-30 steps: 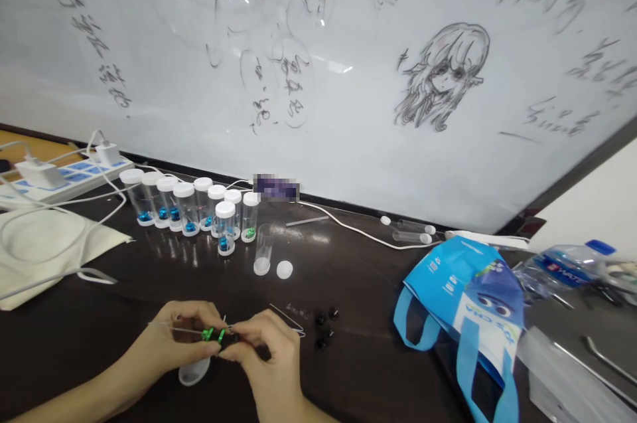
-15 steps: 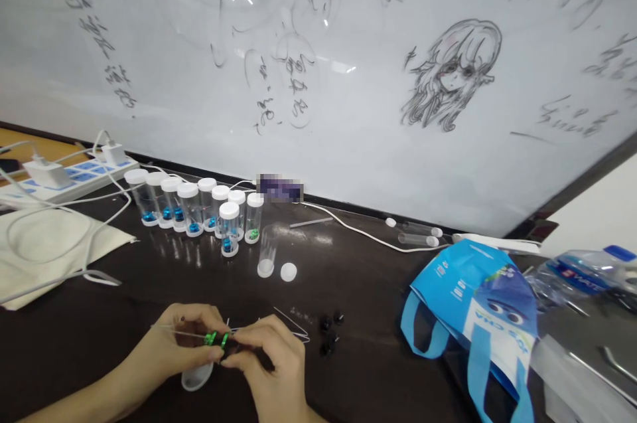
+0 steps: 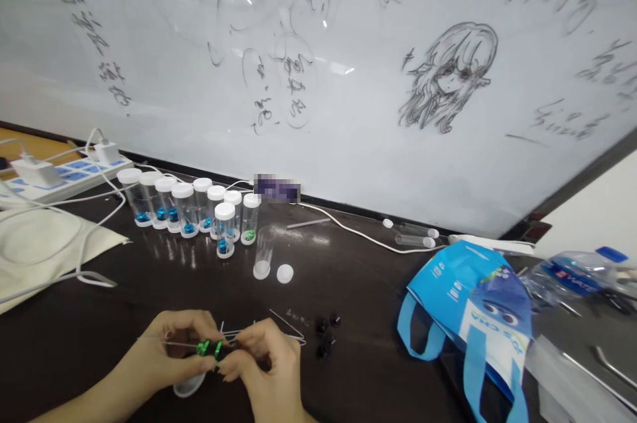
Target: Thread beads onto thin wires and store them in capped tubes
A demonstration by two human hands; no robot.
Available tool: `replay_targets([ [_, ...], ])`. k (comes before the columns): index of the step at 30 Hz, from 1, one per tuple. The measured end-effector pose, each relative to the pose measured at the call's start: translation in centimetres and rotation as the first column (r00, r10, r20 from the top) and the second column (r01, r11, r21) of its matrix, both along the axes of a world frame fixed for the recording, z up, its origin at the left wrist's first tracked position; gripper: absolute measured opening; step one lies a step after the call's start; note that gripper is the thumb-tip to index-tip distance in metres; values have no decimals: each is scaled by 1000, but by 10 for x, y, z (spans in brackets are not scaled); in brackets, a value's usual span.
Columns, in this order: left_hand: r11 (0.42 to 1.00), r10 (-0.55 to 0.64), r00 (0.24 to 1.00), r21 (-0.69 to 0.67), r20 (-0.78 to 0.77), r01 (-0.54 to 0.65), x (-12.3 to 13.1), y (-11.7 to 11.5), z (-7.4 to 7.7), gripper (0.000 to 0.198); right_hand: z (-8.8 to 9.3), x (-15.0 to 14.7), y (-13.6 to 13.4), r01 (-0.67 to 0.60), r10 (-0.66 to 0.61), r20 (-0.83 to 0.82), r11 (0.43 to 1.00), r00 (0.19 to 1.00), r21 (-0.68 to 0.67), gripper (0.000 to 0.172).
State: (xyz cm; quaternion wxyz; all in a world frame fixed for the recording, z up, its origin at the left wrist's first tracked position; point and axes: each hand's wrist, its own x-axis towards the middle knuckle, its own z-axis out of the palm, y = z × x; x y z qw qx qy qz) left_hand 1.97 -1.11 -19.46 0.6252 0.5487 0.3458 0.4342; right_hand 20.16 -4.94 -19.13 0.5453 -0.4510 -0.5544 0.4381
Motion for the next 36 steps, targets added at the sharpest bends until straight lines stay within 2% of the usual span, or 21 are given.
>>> replay_targets([
  [3, 1000, 4, 1000, 0, -2, -4, -1, -1, 1, 15, 1, -1, 1, -38, 38, -40, 999, 998, -14, 13],
  [7, 999, -32, 999, -32, 9, 33, -2, -1, 7, 14, 8, -2, 2, 8, -15, 47, 991, 999, 134, 17],
  [10, 999, -36, 999, -36, 31, 37, -1, -1, 10, 13, 11, -2, 3, 14, -34, 81, 970, 996, 243, 12],
  [16, 1000, -31, 998, -5, 53, 31, 1, -2, 12, 12, 14, -2, 4, 7, -35, 87, 954, 996, 301, 13],
  [18, 999, -34, 998, 3, 47, 34, 1, -2, 12, 11, 14, -1, 4, 21, -47, 87, 961, 995, 277, 13],
  [21, 998, -55, 997, 19, 47, 54, -1, -1, 10, 12, 11, -1, 3, 24, -35, 59, 985, 998, 168, 13],
  [27, 995, -97, 993, 29, 61, 95, -1, 1, 4, 14, 4, -3, 2, -70, 60, -129, 995, 990, -71, 21],
  [31, 994, -108, 992, 24, 60, 107, -1, -1, 4, 13, 2, -3, 2, -158, 128, -238, 981, 963, -112, 29],
  [36, 995, -98, 995, -6, 17, 99, 1, -3, 5, 14, -5, -1, 2, -220, 174, -241, 959, 955, -180, 31],
])
